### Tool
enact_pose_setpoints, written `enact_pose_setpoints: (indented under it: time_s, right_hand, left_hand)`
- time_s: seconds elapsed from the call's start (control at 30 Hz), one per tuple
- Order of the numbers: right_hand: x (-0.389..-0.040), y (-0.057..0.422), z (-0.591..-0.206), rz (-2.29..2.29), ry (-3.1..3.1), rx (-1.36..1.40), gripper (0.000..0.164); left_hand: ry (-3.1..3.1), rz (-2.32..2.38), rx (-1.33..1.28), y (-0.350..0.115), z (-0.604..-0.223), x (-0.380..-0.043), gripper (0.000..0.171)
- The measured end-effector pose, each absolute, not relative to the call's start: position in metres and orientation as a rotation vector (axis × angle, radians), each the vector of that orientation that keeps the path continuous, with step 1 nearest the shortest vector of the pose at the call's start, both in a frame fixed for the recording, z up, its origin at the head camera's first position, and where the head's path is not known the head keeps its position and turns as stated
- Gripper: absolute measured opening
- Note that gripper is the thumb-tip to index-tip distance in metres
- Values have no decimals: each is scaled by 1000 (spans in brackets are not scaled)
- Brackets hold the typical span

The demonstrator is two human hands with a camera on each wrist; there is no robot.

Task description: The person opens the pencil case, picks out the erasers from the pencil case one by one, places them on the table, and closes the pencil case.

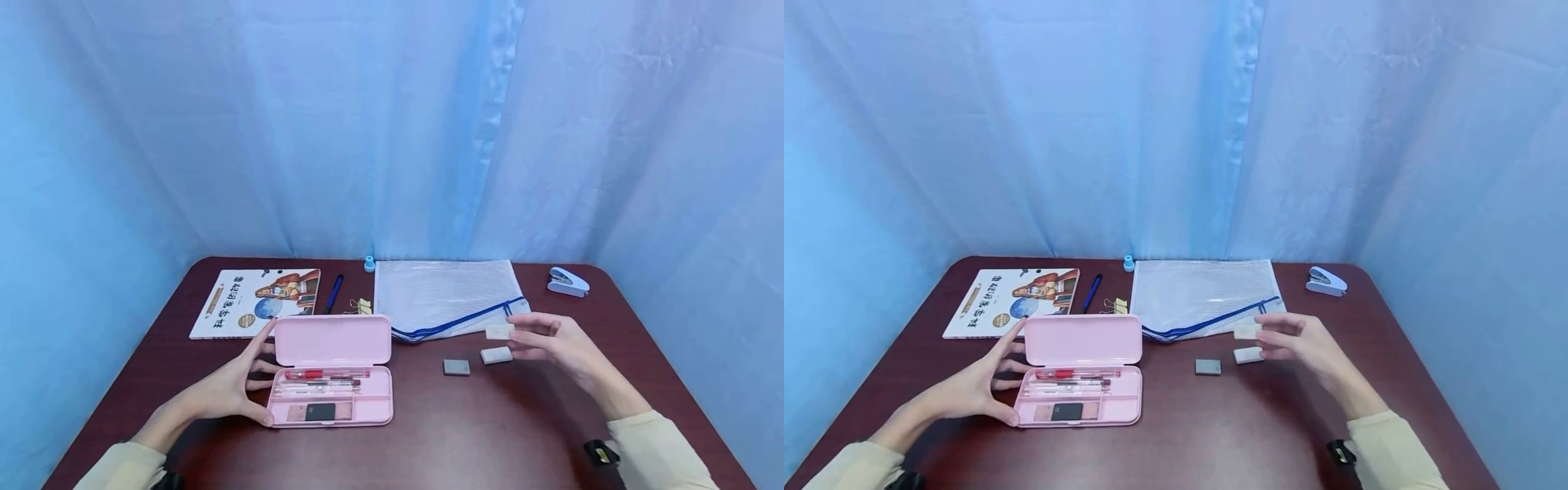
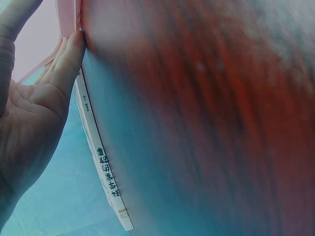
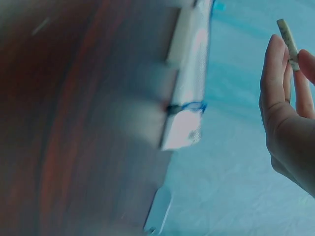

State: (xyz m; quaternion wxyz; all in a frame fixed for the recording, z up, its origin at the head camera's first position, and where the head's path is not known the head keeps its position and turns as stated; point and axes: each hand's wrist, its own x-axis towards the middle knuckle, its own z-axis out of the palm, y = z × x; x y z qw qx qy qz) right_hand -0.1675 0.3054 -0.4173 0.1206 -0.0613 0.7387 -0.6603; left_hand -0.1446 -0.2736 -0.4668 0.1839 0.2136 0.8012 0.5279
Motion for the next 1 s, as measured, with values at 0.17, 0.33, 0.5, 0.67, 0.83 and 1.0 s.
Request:
enact_pose_setpoints:
  time_s: [0.17,0.33,0.5,0.67,0.83,1.0]
  right_hand:
    - [-164,331,-427,-1898,2189,-98,47]
    - [-167,355,-436,-1854,2192,-10,43]
    - [-173,369,-445,-1799,2180,28,43]
    - [-176,371,-453,-1751,2172,56,47]
    - [-179,370,-456,-1685,2199,67,49]
    - [-183,371,-458,-1624,2226,76,49]
  left_hand:
    - [2233,1490,596,-272,-469,-146,141]
    - [2224,1484,595,-272,-471,-146,140]
    - [2240,1489,599,-273,-469,-145,140]
    - [2239,1488,601,-275,-468,-144,140]
    - [2250,1476,590,-276,-468,-144,141]
    - [2272,1465,586,-275,-468,-145,141]
